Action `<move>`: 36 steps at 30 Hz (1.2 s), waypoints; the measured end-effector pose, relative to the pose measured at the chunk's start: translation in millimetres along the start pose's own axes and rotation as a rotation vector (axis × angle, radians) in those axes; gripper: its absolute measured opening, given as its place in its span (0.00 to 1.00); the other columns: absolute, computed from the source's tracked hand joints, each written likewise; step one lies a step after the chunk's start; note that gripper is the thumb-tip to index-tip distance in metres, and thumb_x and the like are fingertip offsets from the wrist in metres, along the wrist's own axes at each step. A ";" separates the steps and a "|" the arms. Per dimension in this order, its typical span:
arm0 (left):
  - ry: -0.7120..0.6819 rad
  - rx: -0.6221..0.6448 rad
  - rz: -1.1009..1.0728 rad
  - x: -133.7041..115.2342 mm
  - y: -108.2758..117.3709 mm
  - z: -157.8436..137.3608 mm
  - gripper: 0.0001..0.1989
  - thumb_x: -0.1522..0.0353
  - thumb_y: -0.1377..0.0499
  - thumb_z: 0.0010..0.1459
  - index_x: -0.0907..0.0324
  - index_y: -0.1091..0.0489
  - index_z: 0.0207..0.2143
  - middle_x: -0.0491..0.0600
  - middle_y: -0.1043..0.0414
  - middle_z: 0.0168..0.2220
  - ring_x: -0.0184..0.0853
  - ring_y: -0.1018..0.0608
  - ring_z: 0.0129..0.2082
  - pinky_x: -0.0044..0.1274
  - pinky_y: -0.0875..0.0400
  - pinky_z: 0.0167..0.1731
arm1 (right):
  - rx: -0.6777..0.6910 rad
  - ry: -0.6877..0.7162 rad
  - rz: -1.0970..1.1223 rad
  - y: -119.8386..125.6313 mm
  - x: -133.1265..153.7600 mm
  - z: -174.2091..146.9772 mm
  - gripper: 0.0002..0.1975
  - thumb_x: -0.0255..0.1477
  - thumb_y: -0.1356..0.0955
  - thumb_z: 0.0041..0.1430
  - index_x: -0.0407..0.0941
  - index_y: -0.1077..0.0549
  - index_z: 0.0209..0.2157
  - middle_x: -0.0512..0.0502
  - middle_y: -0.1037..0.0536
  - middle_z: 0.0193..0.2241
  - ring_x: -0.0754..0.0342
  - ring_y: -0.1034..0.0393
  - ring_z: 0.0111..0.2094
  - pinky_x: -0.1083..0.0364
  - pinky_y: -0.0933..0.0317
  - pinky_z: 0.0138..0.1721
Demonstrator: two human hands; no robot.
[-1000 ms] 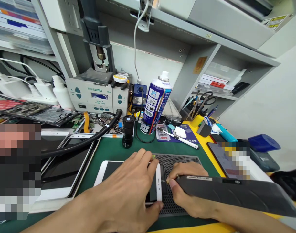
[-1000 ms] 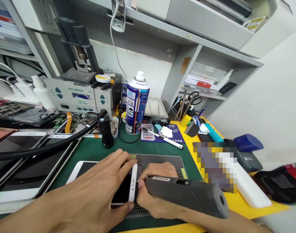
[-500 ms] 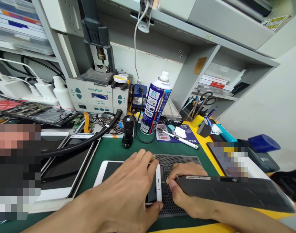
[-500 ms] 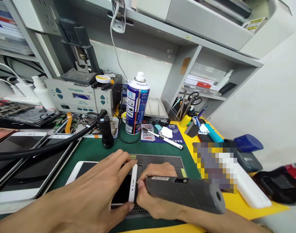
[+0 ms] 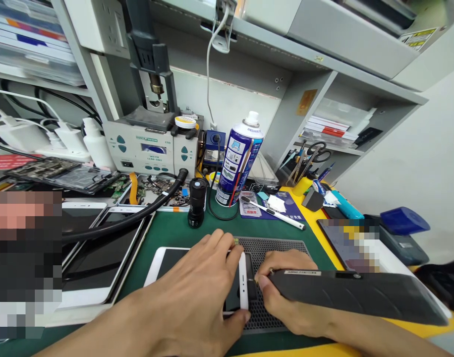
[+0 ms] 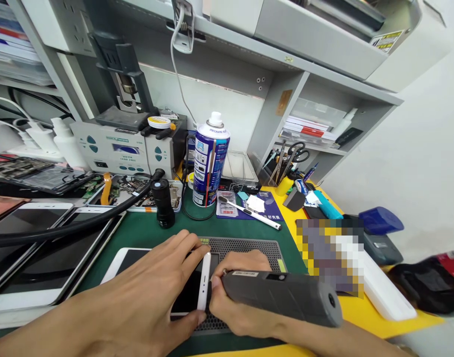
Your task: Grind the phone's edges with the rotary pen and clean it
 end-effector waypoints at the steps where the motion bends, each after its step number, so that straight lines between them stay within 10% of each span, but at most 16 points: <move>1: 0.000 -0.004 0.003 -0.3 0.2 -0.3 0.21 0.62 0.40 0.55 0.59 0.32 0.50 0.53 0.36 0.44 0.47 0.33 0.49 0.42 0.34 0.56 | -0.001 -0.009 0.000 0.1 -0.7 0.0 0.10 0.26 0.38 0.56 0.45 0.29 0.23 0.53 0.22 0.20 0.58 0.27 0.21 0.59 0.38 0.27; 36: 0.008 -0.005 0.003 1.4 -1.6 0.4 0.21 0.61 0.40 0.55 0.59 0.32 0.50 0.54 0.36 0.46 0.49 0.32 0.49 0.44 0.34 0.56 | 0.098 -0.034 -0.069 -4.2 -4.6 -0.6 0.11 0.27 0.39 0.57 0.46 0.29 0.24 0.51 0.22 0.21 0.56 0.28 0.22 0.56 0.38 0.28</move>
Point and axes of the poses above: each hand's wrist, its own z-axis towards the middle knuckle, its own y-axis out of the back of the hand, x = y × z, the point moved 6 cm from there along z, towards the middle knuckle
